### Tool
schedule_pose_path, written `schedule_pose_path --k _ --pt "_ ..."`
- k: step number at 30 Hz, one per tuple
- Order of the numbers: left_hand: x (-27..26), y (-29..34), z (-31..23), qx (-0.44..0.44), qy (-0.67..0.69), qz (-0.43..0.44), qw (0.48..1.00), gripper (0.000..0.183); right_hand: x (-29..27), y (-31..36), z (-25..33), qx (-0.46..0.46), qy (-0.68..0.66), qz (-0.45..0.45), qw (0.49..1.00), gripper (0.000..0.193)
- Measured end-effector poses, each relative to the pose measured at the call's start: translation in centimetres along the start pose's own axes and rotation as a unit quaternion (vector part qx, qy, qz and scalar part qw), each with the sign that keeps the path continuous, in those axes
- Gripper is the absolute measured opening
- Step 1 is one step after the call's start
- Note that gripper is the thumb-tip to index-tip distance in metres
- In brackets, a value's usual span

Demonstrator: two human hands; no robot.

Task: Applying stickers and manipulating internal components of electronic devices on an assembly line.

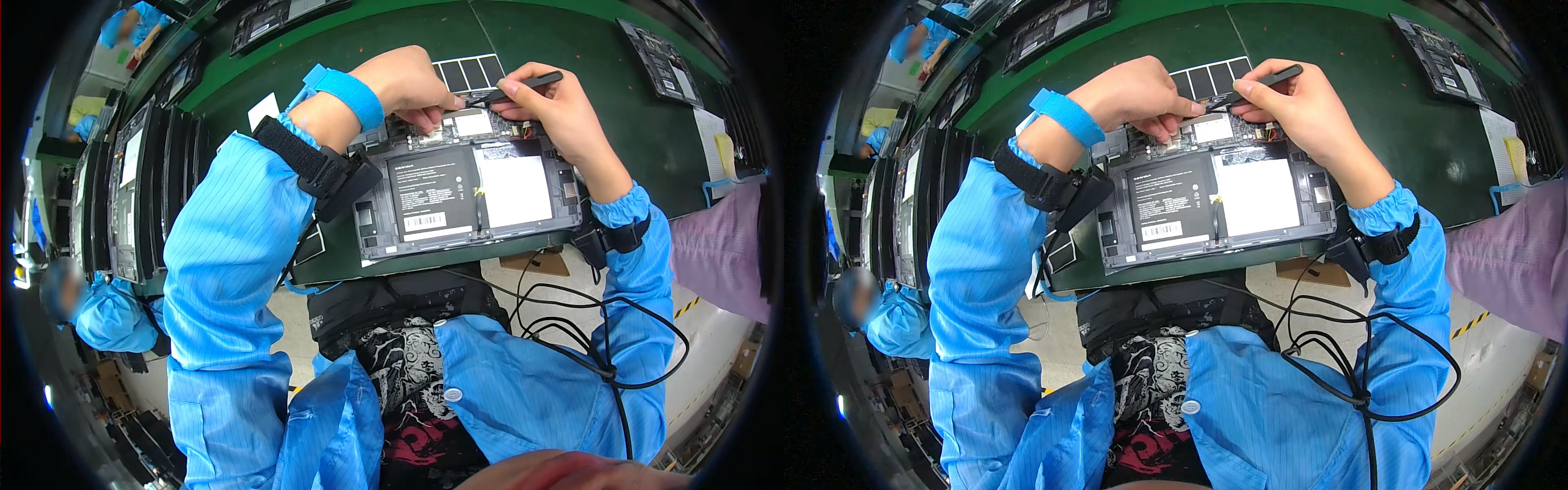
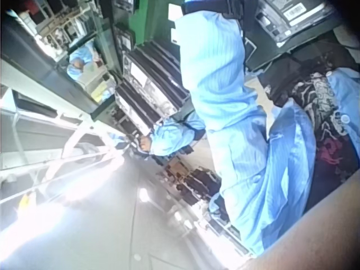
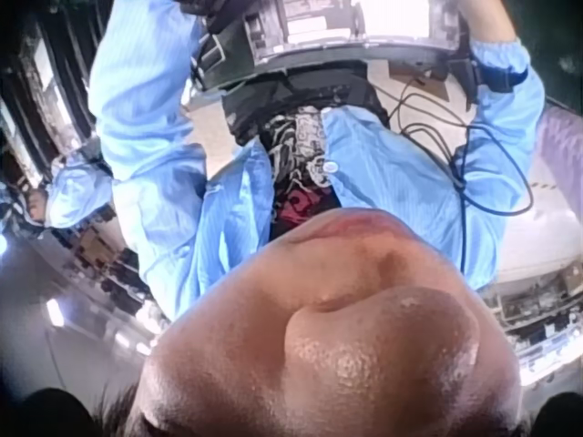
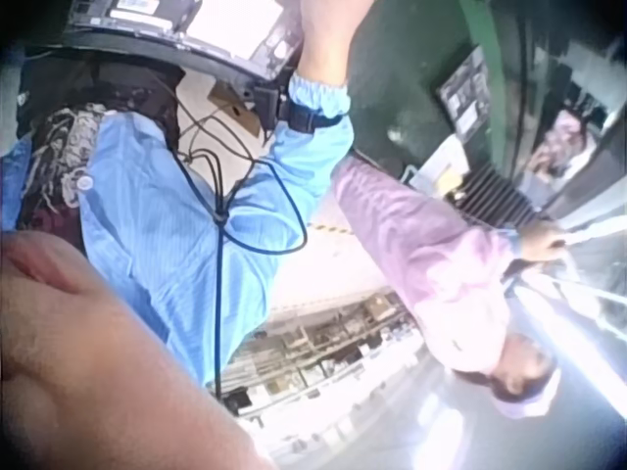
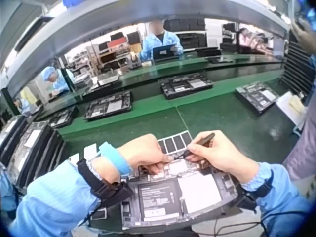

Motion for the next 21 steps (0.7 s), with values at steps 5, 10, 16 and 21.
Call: schedule_pose_path --k 5,10,16,21 --pt "-0.5 0.0 0.2 -0.024 -0.051 -0.017 0.998 0.035 -0.2 0.3 0.3 -0.030 -0.017 -0.001 0.999 0.020" --pt "-0.5 0.3 0.2 -0.015 -0.048 -0.035 0.998 0.033 -2.4 0.6 -0.1 -0.038 -0.106 -0.071 0.991 0.024" --pt "-0.2 0.3 0.1 -0.007 -0.039 -0.027 0.999 0.040 -2.1 0.4 0.1 -0.061 -0.122 -0.059 0.989 0.024" --pt "-0.2 0.3 -0.2 -0.005 -0.041 -0.039 0.998 0.039 -2.3 0.4 0.0 -0.055 -0.109 -0.052 0.991 0.023"
Point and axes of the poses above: each hand's wrist, its own y-axis away from the middle knuckle, its own x-axis out of the palm, z = x × y, the point moved 10 cm from there along -y, towards the middle knuckle, and after that the axes turned 6 degrees about z, right-handed, at the moved point
